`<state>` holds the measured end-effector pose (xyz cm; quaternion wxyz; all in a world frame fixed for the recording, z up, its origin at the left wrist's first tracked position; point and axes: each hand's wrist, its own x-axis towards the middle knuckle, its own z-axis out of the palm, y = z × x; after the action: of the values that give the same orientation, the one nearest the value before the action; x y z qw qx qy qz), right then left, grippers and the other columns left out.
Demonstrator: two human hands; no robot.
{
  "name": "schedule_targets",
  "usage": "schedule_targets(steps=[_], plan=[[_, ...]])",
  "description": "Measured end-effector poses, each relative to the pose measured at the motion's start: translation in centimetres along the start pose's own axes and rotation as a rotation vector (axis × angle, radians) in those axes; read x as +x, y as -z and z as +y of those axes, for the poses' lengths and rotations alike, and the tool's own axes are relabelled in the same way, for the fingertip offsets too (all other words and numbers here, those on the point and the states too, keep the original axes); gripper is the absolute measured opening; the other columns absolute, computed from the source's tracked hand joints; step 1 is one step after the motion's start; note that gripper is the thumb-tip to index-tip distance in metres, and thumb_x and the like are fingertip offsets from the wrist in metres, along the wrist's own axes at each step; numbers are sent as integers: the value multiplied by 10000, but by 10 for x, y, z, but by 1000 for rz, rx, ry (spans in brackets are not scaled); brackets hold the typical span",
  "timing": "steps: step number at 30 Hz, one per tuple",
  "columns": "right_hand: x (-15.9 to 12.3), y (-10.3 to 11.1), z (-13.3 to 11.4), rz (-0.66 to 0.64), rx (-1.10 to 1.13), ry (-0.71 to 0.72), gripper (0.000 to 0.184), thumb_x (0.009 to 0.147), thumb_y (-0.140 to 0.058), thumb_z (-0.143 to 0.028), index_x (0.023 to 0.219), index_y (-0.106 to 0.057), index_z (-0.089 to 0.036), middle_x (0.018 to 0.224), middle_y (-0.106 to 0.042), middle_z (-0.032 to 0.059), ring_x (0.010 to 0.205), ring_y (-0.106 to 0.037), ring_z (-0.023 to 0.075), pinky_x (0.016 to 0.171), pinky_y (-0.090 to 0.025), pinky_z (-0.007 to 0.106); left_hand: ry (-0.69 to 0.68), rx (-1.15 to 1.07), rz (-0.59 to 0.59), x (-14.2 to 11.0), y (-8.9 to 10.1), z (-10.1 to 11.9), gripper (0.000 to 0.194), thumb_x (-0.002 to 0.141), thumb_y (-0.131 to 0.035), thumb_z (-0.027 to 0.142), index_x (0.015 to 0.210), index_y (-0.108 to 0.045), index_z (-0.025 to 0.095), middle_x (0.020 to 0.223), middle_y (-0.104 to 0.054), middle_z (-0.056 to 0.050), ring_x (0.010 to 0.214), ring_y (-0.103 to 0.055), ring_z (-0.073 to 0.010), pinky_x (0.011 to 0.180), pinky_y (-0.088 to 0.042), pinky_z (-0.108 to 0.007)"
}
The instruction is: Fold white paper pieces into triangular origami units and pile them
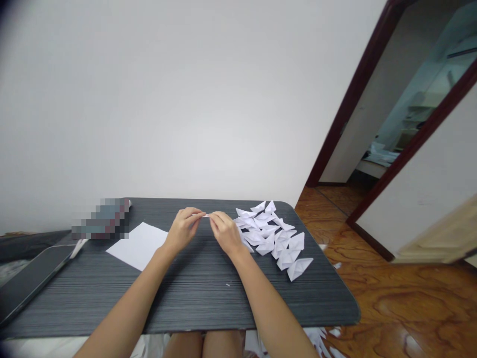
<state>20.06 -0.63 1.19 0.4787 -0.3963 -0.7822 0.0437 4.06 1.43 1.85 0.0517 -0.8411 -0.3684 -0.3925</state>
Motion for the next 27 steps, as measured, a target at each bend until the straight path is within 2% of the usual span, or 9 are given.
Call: schedule_targets(steps=[3, 7, 11, 14, 17, 19, 21, 24, 27], plan=[[-3, -4, -2, -229, -13, 38, 253, 841, -367, -171, 983, -577, -176, 975, -578, 95, 924, -525, 177, 826, -410, 334, 21, -54, -75, -1, 0, -12, 257, 787, -396, 97, 838, -635, 175, 908, -554, -70, 875, -499, -163, 762, -415, -315], [-9, -16, -8, -449, 1, 27, 178, 798, -461, -169, 868, -624, -154, 908, -616, 81, 890, -546, 175, 800, -411, 304, 83, -197, -341, -6, -9, -25, 303, 673, -398, -9, 682, -660, 143, 817, -547, -47, 757, -533, -125, 705, -440, -253], [-11, -25, -14, -485, 171, -77, 181, 777, -466, -141, 784, -647, -148, 822, -654, 48, 793, -576, 150, 739, -417, 258, 213, -252, -335, -9, -17, -26, 311, 672, -407, 11, 802, -659, 141, 913, -551, -54, 830, -538, -137, 768, -436, -271], [-8, -22, -15, -539, 336, -200, 184, 768, -477, -179, 755, -656, -141, 720, -658, 22, 677, -585, 134, 650, -430, 242, 184, -334, -370, -11, -21, -25, 250, 731, -430, 90, 874, -627, 145, 934, -532, -56, 835, -537, -129, 777, -439, -272], [-3, -9, -10, -524, 435, -301, 240, 795, -419, -196, 795, -651, -133, 682, -640, 25, 611, -575, 116, 592, -432, 240, 113, -312, -382, -13, -25, -22, 162, 744, -466, 155, 840, -594, 132, 959, -486, -70, 842, -521, -139, 746, -442, -282], [-1, 1, -5, -469, 326, -226, 175, 753, -487, -162, 818, -650, -163, 823, -625, 36, 753, -565, 131, 665, -424, 252, 81, -211, -345, -14, -25, -19, 116, 741, -480, 171, 806, -567, 130, 955, -463, -75, 854, -503, -153, 741, -431, -298], [-1, 9, -2, -545, 216, -127, 145, 708, -543, -123, 785, -652, -181, 915, -586, 37, 867, -532, 143, 767, -395, 272, 94, -100, -314, -13, -22, -16, 80, 742, -481, 171, 784, -541, 141, 922, -466, -66, 805, -501, -152, 714, -421, -297], [-5, 10, -2, -620, 77, -98, 138, 693, -561, -103, 783, -631, -180, 896, -543, 31, 851, -511, 135, 788, -376, 271, 213, 4, -275, -8, -12, -10, 68, 763, -451, 173, 763, -517, 159, 795, -505, -38, 668, -499, -138, 619, -403, -268], [-10, 4, -6, -583, -40, -152, 93, 713, -551, -124, 780, -596, -170, 836, -514, 23, 804, -505, 130, 743, -378, 257, 280, -44, -287, -6, 3, -5, 115, 787, -426, 205, 753, -527, 161, 640, -523, -9, 574, -487, -127, 554, -373, -240]])
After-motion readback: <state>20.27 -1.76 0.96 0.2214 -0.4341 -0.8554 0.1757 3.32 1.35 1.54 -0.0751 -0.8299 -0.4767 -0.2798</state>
